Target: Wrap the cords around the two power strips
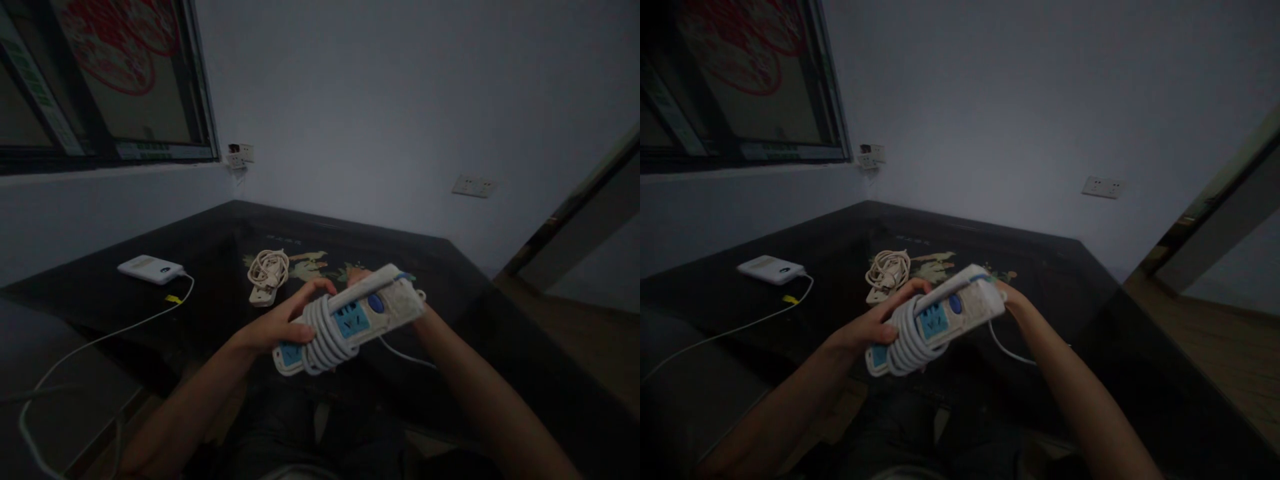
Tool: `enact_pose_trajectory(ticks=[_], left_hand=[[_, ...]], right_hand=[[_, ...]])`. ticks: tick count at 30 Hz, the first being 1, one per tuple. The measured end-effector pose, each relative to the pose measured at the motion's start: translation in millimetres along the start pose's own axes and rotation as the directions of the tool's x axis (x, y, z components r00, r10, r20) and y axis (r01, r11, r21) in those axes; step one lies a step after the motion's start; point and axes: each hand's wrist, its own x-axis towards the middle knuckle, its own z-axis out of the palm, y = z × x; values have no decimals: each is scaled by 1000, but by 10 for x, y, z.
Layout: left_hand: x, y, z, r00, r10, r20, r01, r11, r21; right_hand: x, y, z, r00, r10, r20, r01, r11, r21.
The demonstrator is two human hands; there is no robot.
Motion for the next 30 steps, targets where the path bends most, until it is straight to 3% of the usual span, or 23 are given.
enact_pose_trajectory(ticks=[3, 6, 8, 11, 16, 20, 24, 30], left_hand=[[2, 35, 36, 990, -133, 47, 113, 947, 299], [21, 32, 97, 985, -169, -42, 158, 770, 618], [45, -7, 110, 986, -123, -111, 165, 663, 730], [90, -106, 65, 979, -36, -198, 183, 571, 800], [160, -238, -69, 951, 88, -298, 228, 452, 862], [181, -246, -161, 941, 130, -313, 226, 449, 864], [187, -208, -253, 921, 243, -304, 157, 482, 862], [191, -175, -292, 890, 351, -291, 33, 586, 810]], right_hand=[[151, 18, -144, 970, -93, 224, 41, 973, 227], [269, -69, -405, 956, -74, 284, -32, 936, 352], [291, -200, -592, 967, -5, 256, -70, 957, 282], [242, -491, -802, 984, 31, 175, -48, 994, 96], [57, -1006, -856, 997, 54, 62, -39, 975, -220], [-53, -1172, -807, 1000, 27, 10, -23, 964, -265], [-112, -1124, -769, 996, 20, -83, -33, 987, -158], [-238, -1033, -536, 969, -121, -215, 117, 993, -33]])
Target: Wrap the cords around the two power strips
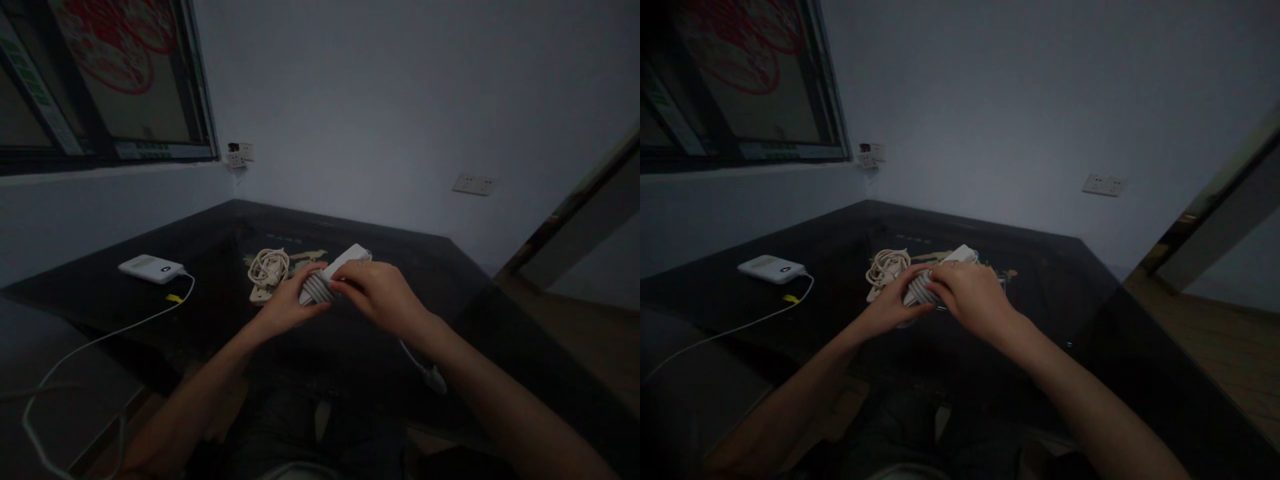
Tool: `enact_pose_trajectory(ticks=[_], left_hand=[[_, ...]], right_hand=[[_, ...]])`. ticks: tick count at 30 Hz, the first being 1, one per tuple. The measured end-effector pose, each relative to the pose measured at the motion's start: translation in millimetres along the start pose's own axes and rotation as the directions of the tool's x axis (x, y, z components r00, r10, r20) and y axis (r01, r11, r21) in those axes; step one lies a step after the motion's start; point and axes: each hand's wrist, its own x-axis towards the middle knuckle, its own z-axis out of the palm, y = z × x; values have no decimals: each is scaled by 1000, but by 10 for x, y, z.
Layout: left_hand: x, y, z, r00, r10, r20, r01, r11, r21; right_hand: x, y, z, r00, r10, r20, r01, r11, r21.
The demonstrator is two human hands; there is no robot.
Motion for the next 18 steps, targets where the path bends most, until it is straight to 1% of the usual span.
enact_pose_trajectory(ticks=[2, 4, 7, 13, 18], left_hand=[[-14, 9, 10, 1000, -14, -6, 13, 998, -68], [-34, 15, 24, 999, -45, 12, 46, 990, -137], [-56, 17, 41, 996, -83, 44, 90, 972, -215], [-63, 31, 63, 996, -84, -10, 79, 966, -248], [-83, 71, 91, 991, -131, -39, 115, 956, -271]], right_hand=[[-71, 17, 77, 999, -31, -30, 31, 999, 19], [-128, 49, 135, 996, -52, -77, 56, 997, 49], [-180, 116, 187, 987, -46, -152, 65, 990, 123], [-234, 217, 277, 970, 54, -239, 19, 955, 295], [-281, 212, 416, 950, 37, -311, 72, 941, 332]])
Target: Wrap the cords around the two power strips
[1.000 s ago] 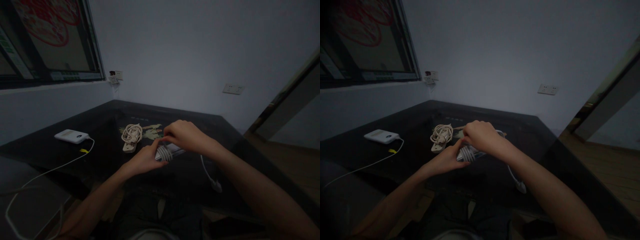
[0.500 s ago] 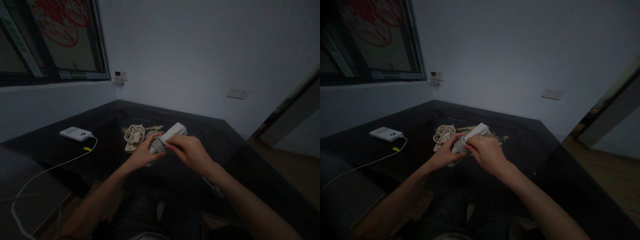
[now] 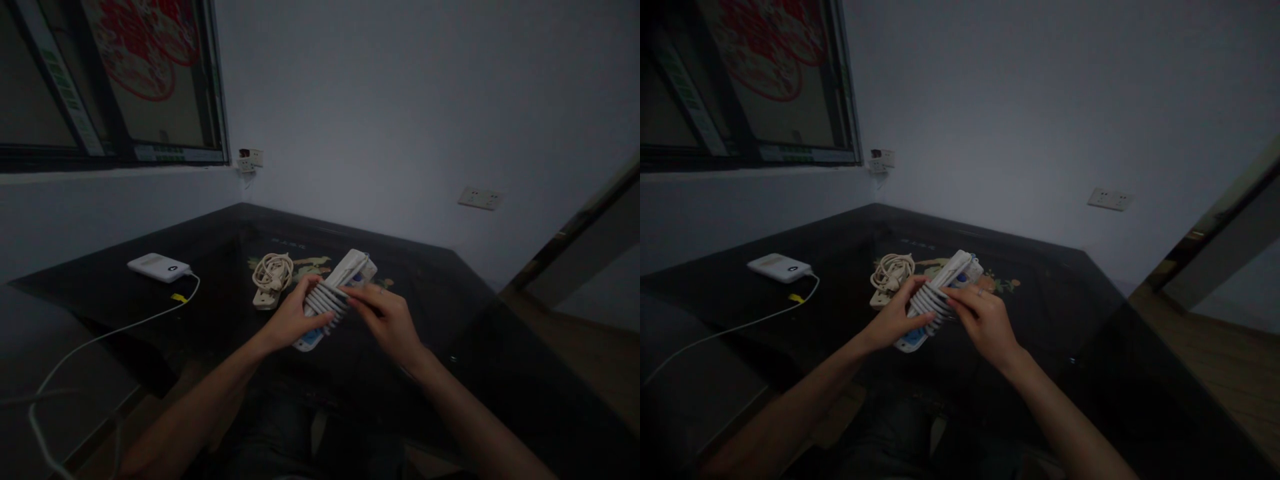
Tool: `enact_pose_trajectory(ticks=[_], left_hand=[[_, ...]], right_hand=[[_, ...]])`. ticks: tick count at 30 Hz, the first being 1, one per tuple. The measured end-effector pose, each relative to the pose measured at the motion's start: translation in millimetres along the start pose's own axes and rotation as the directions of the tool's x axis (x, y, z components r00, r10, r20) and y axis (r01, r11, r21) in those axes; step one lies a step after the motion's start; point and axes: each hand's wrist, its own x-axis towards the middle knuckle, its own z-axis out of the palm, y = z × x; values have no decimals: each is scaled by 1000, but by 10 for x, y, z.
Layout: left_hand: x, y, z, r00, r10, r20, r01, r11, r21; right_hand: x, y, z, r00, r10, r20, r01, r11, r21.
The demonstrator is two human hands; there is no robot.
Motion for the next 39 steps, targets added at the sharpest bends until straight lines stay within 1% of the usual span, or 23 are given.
enact_pose_trajectory(ticks=[4, 9, 11, 13, 17, 21, 25, 29, 32, 34, 36, 37, 38, 39], left_hand=[[-9, -11, 17, 999, -6, -49, 4, 999, -42], [1, -56, 39, 999, -34, 5, 34, 970, -240], [4, -71, 54, 999, -38, 5, 38, 958, -285], [5, -82, 70, 999, -39, 2, 38, 951, -307], [4, -81, 86, 999, -34, 33, 44, 935, -353], [-13, -55, 95, 999, -30, 18, 34, 929, -368], [-35, -46, 107, 1000, -28, -7, 24, 939, -344], [-35, -78, 106, 999, -28, -20, 20, 948, -317], [-38, -102, 101, 999, -53, 2, 50, 936, -349], [-50, -100, 95, 996, -87, 23, 89, 907, -411], [-68, -81, 85, 991, -122, 55, 133, 862, -490], [-78, -64, 77, 988, -130, 79, 152, 833, -531], [-88, -44, 68, 986, -132, 106, 169, 804, -570], [-97, -20, 58, 983, -127, 132, 182, 775, -606]], right_hand=[[-49, 34, 97, 998, -33, -58, 35, 999, 34], [-97, 115, 167, 995, -27, -93, 34, 997, 70], [-109, 130, 183, 993, -26, -116, 35, 997, 76], [-115, 129, 198, 987, -22, -162, 33, 997, 71], [-123, 110, 256, 964, -9, -265, 26, 998, 59], [-148, 104, 342, 954, -28, -299, 51, 996, 68], [-168, 92, 389, 941, -54, -335, 73, 996, 44], [-166, 76, 369, 953, -72, -296, 85, 996, 32], [-171, 65, 324, 963, -34, -268, 40, 999, 19], [-189, 71, 282, 960, 25, -280, -16, 999, 33], [-217, 101, 226, 949, 115, -293, -92, 991, 92], [-232, 127, 190, 949, 165, -270, -131, 982, 137], [-246, 157, 149, 954, 207, -215, -169, 969, 182], [-256, 191, 105, 964, 232, -133, -199, 954, 223]])
